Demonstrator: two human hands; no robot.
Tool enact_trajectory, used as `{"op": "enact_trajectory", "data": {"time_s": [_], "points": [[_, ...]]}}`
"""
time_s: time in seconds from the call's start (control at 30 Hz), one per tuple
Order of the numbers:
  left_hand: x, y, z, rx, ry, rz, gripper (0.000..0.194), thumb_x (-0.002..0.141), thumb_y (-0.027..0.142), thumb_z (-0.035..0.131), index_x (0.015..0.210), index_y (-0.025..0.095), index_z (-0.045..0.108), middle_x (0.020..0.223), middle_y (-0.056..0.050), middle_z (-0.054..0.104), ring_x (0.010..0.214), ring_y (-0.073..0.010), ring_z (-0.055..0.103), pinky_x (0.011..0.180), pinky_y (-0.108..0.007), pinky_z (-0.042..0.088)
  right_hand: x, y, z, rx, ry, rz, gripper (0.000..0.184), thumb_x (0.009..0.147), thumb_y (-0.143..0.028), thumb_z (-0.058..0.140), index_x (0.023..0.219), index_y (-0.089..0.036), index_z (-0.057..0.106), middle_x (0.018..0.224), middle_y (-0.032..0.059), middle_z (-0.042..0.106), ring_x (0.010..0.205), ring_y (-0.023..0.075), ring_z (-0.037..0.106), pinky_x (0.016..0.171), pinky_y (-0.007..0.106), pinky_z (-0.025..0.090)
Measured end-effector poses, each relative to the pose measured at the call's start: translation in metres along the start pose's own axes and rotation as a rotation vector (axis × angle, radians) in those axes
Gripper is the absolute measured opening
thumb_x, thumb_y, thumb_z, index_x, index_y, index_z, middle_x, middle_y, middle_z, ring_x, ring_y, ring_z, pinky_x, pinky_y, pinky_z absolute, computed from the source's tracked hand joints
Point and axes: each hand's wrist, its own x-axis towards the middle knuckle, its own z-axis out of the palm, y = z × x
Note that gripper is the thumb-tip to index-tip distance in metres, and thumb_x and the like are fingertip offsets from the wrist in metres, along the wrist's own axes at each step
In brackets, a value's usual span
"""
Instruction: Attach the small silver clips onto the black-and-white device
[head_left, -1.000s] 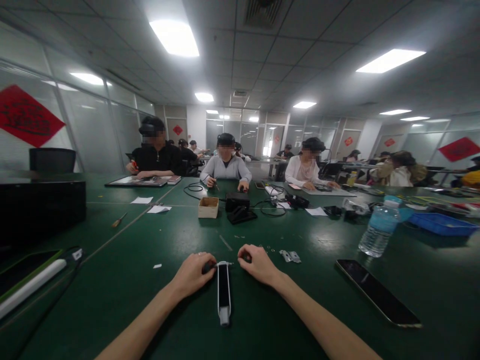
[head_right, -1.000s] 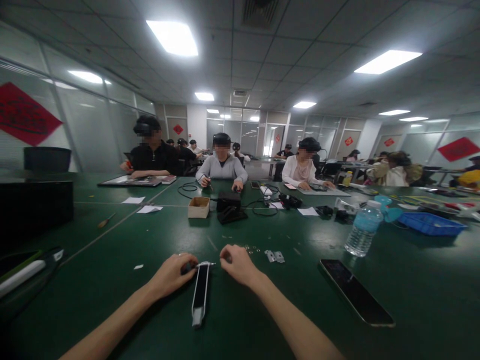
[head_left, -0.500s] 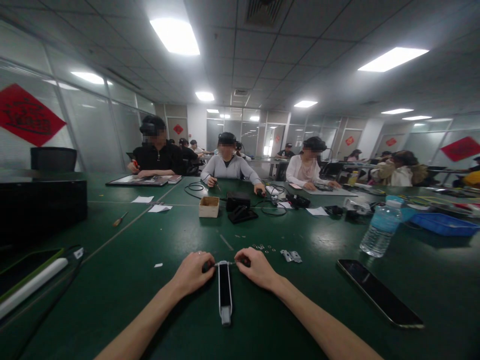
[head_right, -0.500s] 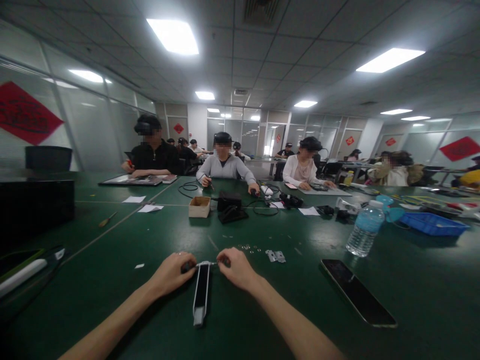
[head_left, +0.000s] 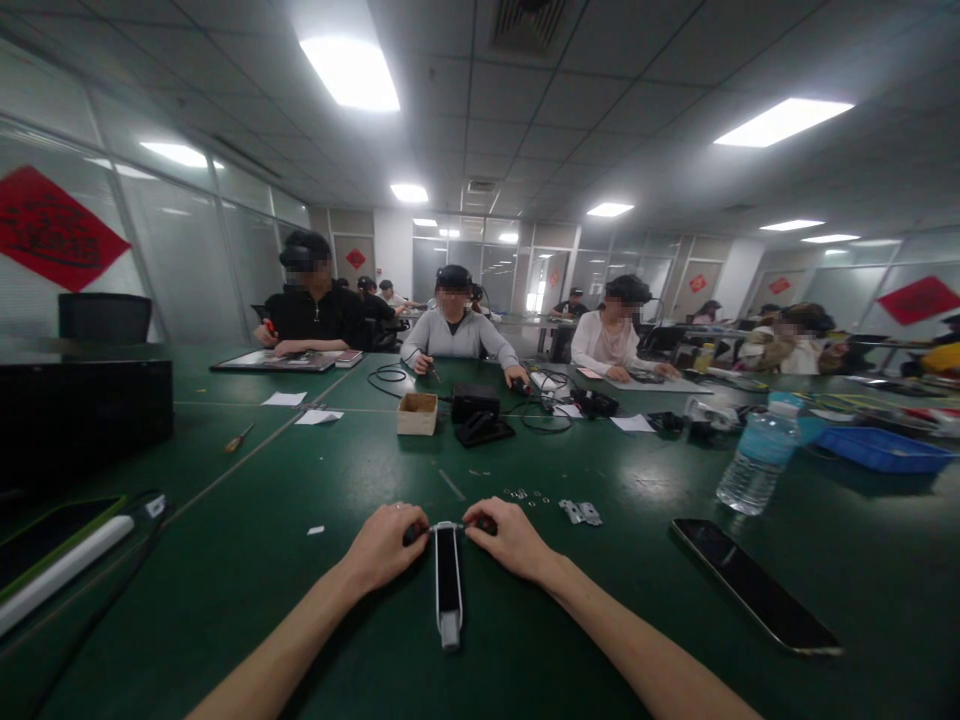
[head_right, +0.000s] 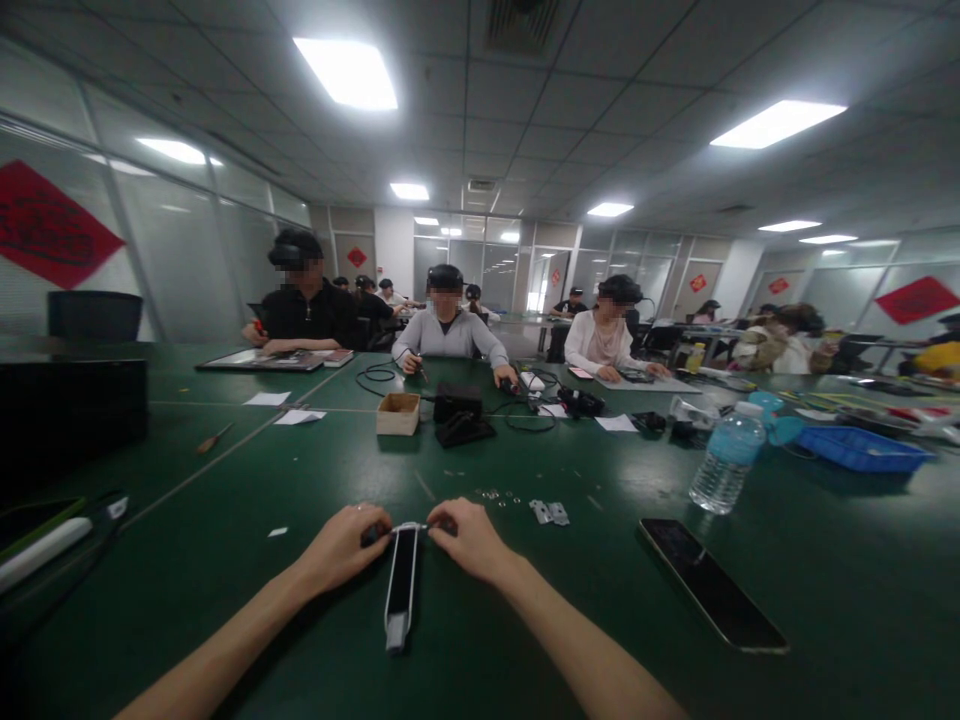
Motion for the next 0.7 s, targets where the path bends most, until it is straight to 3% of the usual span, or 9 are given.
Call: {"op": "enact_trajectory", "data": {"time_s": [0.27, 0.43, 0.7], "points": [[0.000, 0.001, -0.001, -0.019, -0.002, 0.009, 0.019, 0.084, 0.029, 0.049, 0.086, 0.020, 0.065, 0.085, -0.004, 0.068, 0.082, -0.0207, 0.060, 0.076, -0.032, 0.044, 0.000, -0.002, -0.002, -0.019, -0.024, 0.005, 0.015, 0.087, -0.023, 0.058, 0.097, -0.021, 0.068, 0.097, 0.0030, 0.068, 0.092, 0.0180, 0.058, 0.082, 0.030, 0.045], [0.000, -0.001, 0.000, -0.015, -0.001, 0.007, 0.018, 0.084, 0.029, 0.049, 0.086, 0.020, 0.065, 0.085, -0.004, 0.067, 0.081, -0.0200, 0.060, 0.076, -0.032, 0.044, -0.002, -0.008, -0.007, -0.003, -0.051, 0.033, 0.016, 0.087, -0.023, 0.058, 0.098, -0.022, 0.069, 0.096, 0.0021, 0.069, 0.089, 0.0168, 0.060, 0.081, 0.029, 0.046], [0.000, -0.003, 0.003, -0.004, -0.003, 0.020, 0.016, 0.085, 0.027, 0.051, 0.087, 0.019, 0.065, 0.084, -0.004, 0.067, 0.080, -0.0198, 0.060, 0.075, -0.031, 0.043, -0.001, -0.007, -0.005, 0.029, 0.004, 0.005, 0.014, 0.084, -0.020, 0.062, 0.095, -0.019, 0.071, 0.096, 0.0032, 0.070, 0.091, 0.0167, 0.060, 0.082, 0.028, 0.046]]}}
